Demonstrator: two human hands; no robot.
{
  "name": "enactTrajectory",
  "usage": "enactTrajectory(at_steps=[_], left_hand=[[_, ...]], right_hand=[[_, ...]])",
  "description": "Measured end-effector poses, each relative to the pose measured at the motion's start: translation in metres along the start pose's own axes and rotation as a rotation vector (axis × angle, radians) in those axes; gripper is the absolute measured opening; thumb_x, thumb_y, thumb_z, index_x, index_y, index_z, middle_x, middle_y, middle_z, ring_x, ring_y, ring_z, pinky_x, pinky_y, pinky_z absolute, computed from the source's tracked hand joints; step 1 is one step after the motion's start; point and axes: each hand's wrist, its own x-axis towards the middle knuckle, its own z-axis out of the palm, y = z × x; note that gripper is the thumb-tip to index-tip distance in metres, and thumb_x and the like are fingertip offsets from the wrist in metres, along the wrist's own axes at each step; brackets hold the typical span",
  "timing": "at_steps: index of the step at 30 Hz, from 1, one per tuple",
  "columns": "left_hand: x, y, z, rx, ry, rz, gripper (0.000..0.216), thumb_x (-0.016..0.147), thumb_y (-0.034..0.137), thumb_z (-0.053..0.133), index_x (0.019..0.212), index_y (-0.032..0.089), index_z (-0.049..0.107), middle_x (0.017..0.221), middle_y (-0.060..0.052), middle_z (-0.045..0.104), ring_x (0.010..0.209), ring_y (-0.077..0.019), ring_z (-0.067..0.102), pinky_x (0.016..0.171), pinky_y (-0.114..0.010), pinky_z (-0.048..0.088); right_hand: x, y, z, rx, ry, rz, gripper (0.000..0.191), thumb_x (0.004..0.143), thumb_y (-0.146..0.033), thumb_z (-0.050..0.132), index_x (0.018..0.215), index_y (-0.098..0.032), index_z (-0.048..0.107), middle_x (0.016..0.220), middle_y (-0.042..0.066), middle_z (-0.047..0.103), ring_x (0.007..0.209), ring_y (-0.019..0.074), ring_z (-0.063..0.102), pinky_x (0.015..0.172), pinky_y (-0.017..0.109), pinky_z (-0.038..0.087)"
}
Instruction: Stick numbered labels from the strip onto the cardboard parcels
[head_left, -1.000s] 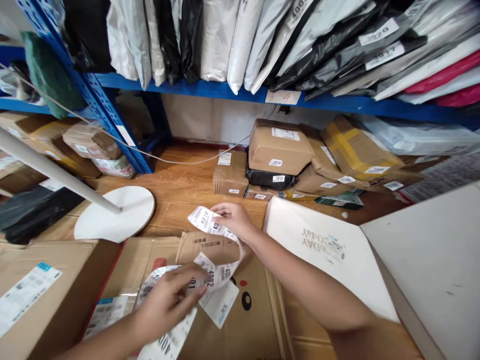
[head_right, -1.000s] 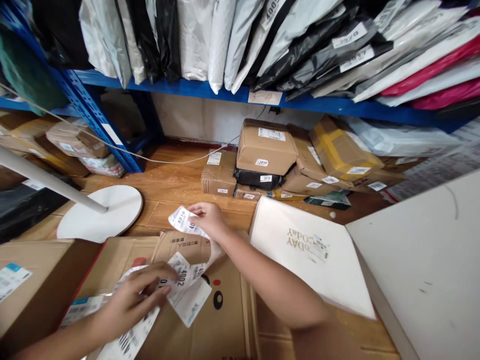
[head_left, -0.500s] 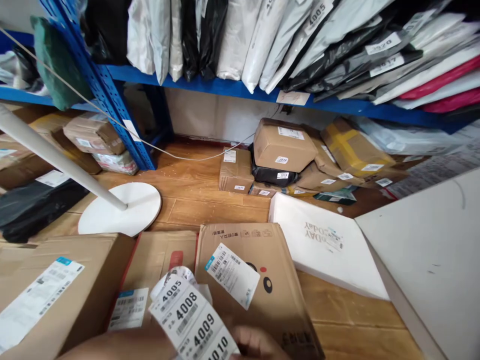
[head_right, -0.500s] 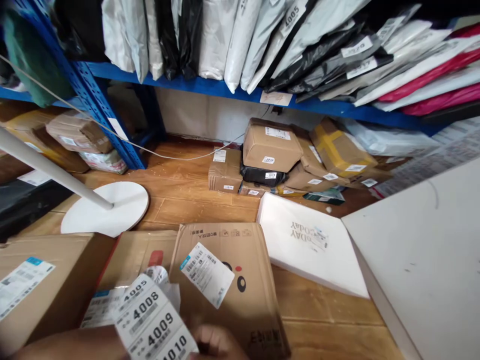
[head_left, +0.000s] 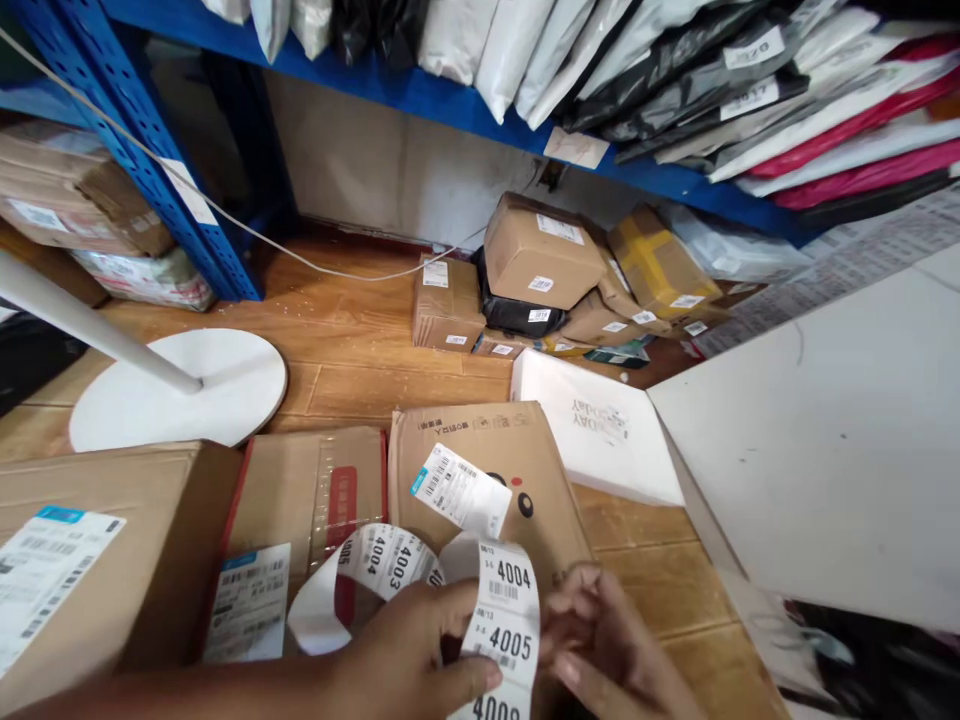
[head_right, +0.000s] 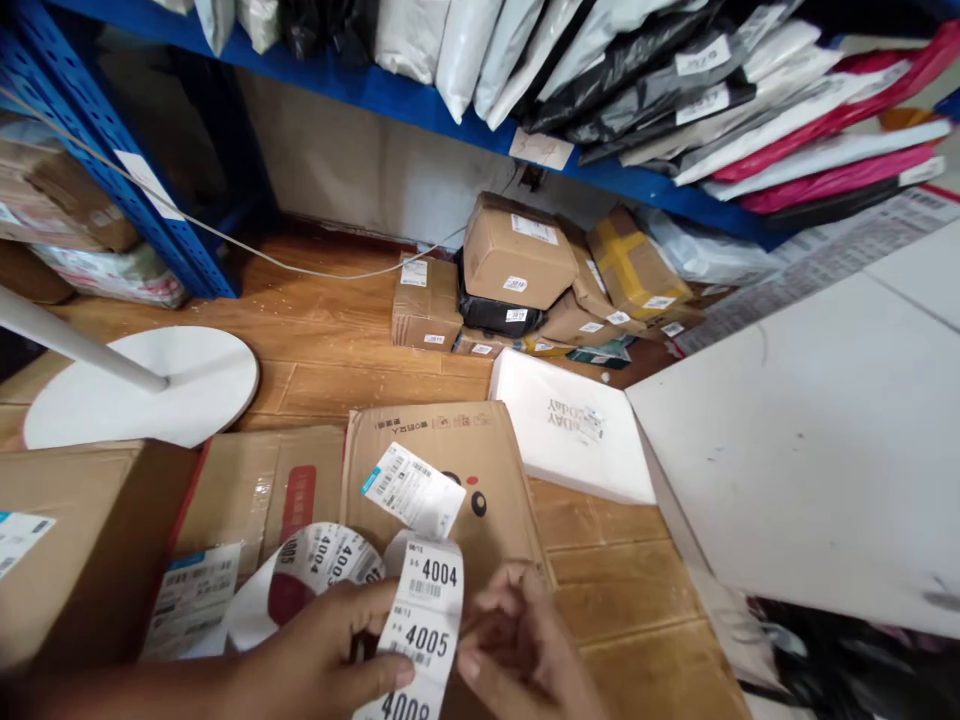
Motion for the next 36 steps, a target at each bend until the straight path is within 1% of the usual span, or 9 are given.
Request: enactTrajectory(at_steps=[3,5,11,14,17,21,26,32,36], left_hand=[[-0.005,-0.001,0.005,0.039,-0.038,0.016,0.045,0.07,0.014,0.058,0.114,0.021,0.052,0.091,-0.002,0.068,0.082,-0.0176,0.061,0.068,-0.026,0.046],[-0.011,-0.002,0.005,0.09,-0.001,0.03,0.047,0.07,0.016,0.06,0.116,0.022,0.05,0.088,-0.001,0.067,0.079,-0.0176,0.061,0.066,-0.026,0.046],[-0.034,-0.009,-0.006,-0.001,0.398,0.169,0.045,0.079,0.033,0.058,0.122,0.023,0.046,0.087,-0.002,0.066,0.078,-0.0145,0.058,0.07,-0.027,0.046],[-0.041,-0.014,-0.003,-0.142,0.509,0.194,0.049,0.079,0.033,0.06,0.123,0.022,0.043,0.083,-0.001,0.065,0.075,-0.0133,0.058,0.068,-0.027,0.045],[-0.039,-0.017,0.006,-0.228,0.601,0.19,0.069,0.076,0.034,0.063,0.134,0.024,0.027,0.072,0.002,0.063,0.06,-0.0107,0.054,0.057,-0.024,0.043],[-0.028,-0.015,0.019,-0.22,0.569,0.13,0.081,0.075,0.032,0.064,0.139,0.026,0.016,0.064,0.007,0.056,0.048,-0.0059,0.043,0.046,-0.019,0.034],[-0.013,-0.02,0.03,-0.108,0.472,0.162,0.077,0.076,0.029,0.063,0.139,0.023,0.019,0.067,0.004,0.057,0.06,-0.0082,0.049,0.058,-0.023,0.038],[0.002,-0.022,0.039,-0.155,0.494,0.254,0.068,0.077,0.029,0.062,0.135,0.024,0.027,0.087,-0.003,0.063,0.082,-0.015,0.058,0.075,-0.031,0.045],[0.004,-0.013,0.043,-0.149,0.548,0.277,0.069,0.078,0.028,0.062,0.136,0.029,0.026,0.099,-0.004,0.061,0.087,-0.0154,0.058,0.076,-0.029,0.047]], right_hand=[[0.014,-0.015,0.011,0.014,0.04,-0.185,0.049,0.075,-0.028,0.067,0.115,-0.033,0.038,0.089,0.001,0.062,0.08,0.0165,0.06,0.067,0.031,0.05],[0.025,-0.016,0.021,0.021,0.042,-0.243,0.045,0.075,-0.025,0.066,0.114,-0.031,0.043,0.087,0.001,0.063,0.08,0.0146,0.061,0.068,0.029,0.05],[0.042,0.0,0.038,-0.147,-0.126,-0.323,0.047,0.078,-0.02,0.062,0.119,-0.029,0.043,0.097,0.002,0.067,0.088,0.0148,0.063,0.082,0.033,0.05],[0.039,0.013,0.037,-0.255,-0.206,-0.371,0.048,0.078,-0.018,0.061,0.121,-0.029,0.043,0.099,0.003,0.067,0.094,0.0163,0.063,0.086,0.035,0.05],[0.034,0.023,0.034,-0.239,-0.268,-0.334,0.047,0.077,-0.018,0.063,0.119,-0.029,0.043,0.107,0.005,0.065,0.1,0.0176,0.061,0.085,0.035,0.051],[0.026,0.026,0.029,-0.054,-0.225,-0.34,0.049,0.077,-0.023,0.064,0.119,-0.03,0.039,0.115,0.005,0.061,0.1,0.0162,0.06,0.083,0.032,0.051],[0.02,0.02,0.02,-0.029,0.031,-0.428,0.037,0.084,-0.027,0.056,0.118,-0.025,0.043,0.11,0.007,0.063,0.095,0.0166,0.061,0.084,0.033,0.05],[0.014,0.016,0.016,0.008,0.041,-0.45,0.039,0.082,-0.026,0.058,0.118,-0.022,0.044,0.11,0.009,0.063,0.095,0.0178,0.062,0.083,0.034,0.051],[0.014,0.015,0.018,0.036,0.044,-0.432,0.035,0.08,-0.026,0.06,0.113,-0.022,0.048,0.109,0.008,0.064,0.095,0.0174,0.061,0.083,0.033,0.05]])
